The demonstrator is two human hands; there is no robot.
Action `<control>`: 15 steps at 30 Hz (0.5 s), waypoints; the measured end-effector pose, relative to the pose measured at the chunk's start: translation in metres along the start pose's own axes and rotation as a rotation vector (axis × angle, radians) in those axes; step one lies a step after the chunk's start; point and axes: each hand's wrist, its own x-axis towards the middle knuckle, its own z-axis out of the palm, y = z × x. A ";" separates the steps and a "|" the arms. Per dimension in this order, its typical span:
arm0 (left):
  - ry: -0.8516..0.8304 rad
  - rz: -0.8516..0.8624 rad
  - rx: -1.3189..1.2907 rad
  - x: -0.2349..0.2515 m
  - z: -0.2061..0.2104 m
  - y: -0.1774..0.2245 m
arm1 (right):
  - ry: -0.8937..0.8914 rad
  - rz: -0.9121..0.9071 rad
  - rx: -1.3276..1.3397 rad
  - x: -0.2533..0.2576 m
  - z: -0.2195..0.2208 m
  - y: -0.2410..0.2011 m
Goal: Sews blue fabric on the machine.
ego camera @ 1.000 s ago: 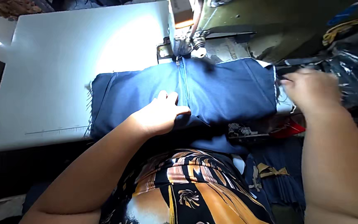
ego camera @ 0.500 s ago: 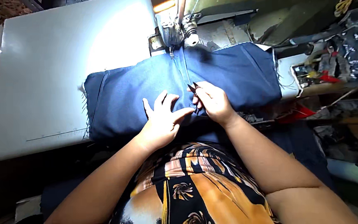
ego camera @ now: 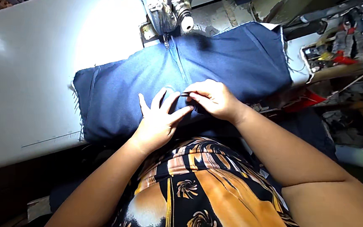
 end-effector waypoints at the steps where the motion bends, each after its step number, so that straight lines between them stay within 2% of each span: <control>1: -0.008 0.000 0.003 0.000 -0.001 0.000 | 0.016 0.017 -0.010 -0.001 0.001 0.000; 6: -0.012 0.013 0.035 0.002 0.001 0.001 | -0.008 -0.001 0.126 0.006 -0.011 0.017; 10: 0.033 0.083 0.031 0.006 0.005 0.004 | -0.059 0.028 0.125 0.010 -0.016 0.022; 12: 0.062 0.117 0.000 0.007 0.007 0.005 | -0.083 0.094 0.068 0.013 -0.018 0.018; 15: 0.144 0.189 -0.071 0.013 0.010 0.009 | -0.167 0.246 -0.167 0.021 -0.025 0.002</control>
